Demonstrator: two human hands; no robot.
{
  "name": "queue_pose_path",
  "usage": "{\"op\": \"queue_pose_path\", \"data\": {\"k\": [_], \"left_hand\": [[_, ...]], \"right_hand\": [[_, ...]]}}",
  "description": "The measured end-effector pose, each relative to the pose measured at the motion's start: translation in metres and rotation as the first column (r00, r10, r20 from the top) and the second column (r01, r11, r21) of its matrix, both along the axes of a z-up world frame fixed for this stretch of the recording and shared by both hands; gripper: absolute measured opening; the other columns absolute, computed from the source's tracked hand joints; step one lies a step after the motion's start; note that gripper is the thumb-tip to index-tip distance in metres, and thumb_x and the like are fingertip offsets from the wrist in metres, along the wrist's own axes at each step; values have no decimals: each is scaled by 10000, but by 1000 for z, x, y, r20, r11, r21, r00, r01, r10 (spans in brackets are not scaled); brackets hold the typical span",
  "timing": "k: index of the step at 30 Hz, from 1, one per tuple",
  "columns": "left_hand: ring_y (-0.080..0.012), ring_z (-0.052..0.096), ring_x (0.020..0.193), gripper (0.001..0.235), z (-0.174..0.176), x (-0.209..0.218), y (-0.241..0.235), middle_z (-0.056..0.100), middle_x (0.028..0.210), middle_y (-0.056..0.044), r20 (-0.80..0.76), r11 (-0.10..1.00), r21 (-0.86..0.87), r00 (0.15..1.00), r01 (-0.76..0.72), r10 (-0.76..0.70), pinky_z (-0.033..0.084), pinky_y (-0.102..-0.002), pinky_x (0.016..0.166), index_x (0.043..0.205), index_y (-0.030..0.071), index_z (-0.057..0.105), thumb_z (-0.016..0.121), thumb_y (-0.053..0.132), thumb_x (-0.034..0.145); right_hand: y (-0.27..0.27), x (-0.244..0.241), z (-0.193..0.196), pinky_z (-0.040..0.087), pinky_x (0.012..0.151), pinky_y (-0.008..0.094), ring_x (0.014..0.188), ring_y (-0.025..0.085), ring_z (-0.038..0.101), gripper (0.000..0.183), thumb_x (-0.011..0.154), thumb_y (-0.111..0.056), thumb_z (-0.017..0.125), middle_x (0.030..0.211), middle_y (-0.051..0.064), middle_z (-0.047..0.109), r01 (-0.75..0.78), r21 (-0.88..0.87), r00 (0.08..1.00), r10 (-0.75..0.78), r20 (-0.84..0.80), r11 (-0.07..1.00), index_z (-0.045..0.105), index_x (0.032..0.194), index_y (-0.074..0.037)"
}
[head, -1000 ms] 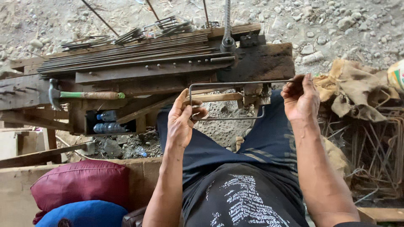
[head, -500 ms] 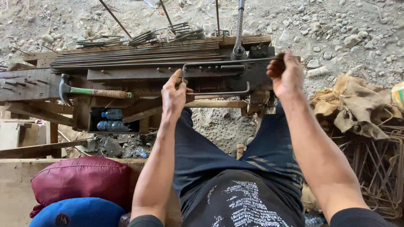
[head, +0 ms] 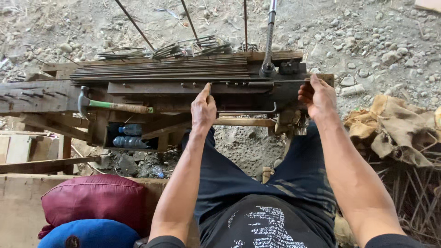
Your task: The person uses a manual metal bending machine to bend thin metal rods into rectangular shapes. They insert the rods into the machine, rotate a crank handle to bend the metal, and occasionally use a hammer to adjust the pieces.
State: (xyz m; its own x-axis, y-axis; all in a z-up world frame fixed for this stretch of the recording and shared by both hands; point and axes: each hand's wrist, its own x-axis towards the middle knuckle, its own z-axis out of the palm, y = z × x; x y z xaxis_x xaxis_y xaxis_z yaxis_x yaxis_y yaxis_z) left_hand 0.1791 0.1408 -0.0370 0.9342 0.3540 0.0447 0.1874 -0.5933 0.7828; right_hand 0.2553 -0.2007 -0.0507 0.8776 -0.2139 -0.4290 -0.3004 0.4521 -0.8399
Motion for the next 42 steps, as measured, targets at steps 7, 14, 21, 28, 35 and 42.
{"op": "queue_pose_path", "data": {"k": [7, 14, 21, 28, 35, 42], "left_hand": [[-401, 603, 1197, 464, -3, 2, 4, 668, 1280, -156, -83, 999, -38, 997, -9, 5, 493, -536, 1024, 1382, 241, 598, 523, 191, 927], [-438, 632, 1140, 454, 0, 8, 5, 687, 1221, -196, -101, 999, -38, 995, -17, 13, 499, -548, 992, 1373, 272, 605, 510, 224, 931], [-442, 636, 1117, 462, 2, 7, 4, 703, 1167, -210, -123, 1000, -20, 992, 0, -3, 501, -553, 979, 1381, 318, 585, 522, 251, 929], [-439, 634, 1126, 462, -4, 8, 7, 698, 1193, -191, -133, 998, -43, 990, -51, 44, 504, -539, 990, 1348, 343, 609, 529, 260, 901], [-435, 633, 1108, 465, -3, 6, 8, 713, 1140, -177, -104, 996, -67, 994, -50, 43, 518, -544, 943, 1317, 348, 639, 568, 250, 868], [-120, 313, 515, 484, 23, 4, 5, 408, 595, 45, -179, 983, -178, 984, -42, 9, 349, -347, 530, 1401, 231, 619, 536, 205, 925]], "right_hand": [[-21, 17, -38, 574, 556, 287, 745, 164, 694, 116, 1015, -258, 710, 936, 51, 686, -7, -674, 970, 170, 176, 739, 677, 1103, -191], [-43, 35, -48, 547, 819, 426, 953, 306, 676, 130, 974, -304, 730, 947, 64, 704, 74, -986, 877, 462, 136, 150, 775, 1036, -199], [-7, 26, -11, 549, 869, 412, 969, 269, 710, 194, 983, -372, 643, 933, 20, 750, -76, -997, 820, 568, -71, -15, 751, 1089, -250], [-1, 60, 10, 494, 963, 455, 1079, 319, 684, 226, 968, -360, 631, 1051, 75, 751, -118, -989, 727, 671, -145, -85, 735, 1128, -238], [49, 132, 14, 477, 976, 607, 1177, 506, 588, 463, 881, -103, 542, 1216, 252, 660, -124, -984, 582, 794, -174, -124, 667, 1313, -214], [82, 131, 78, 250, 1150, 495, 1459, 303, 197, 878, 828, 189, 503, 1689, -25, 142, -433, -759, 458, 607, -650, -487, 413, 1502, -366]]}}
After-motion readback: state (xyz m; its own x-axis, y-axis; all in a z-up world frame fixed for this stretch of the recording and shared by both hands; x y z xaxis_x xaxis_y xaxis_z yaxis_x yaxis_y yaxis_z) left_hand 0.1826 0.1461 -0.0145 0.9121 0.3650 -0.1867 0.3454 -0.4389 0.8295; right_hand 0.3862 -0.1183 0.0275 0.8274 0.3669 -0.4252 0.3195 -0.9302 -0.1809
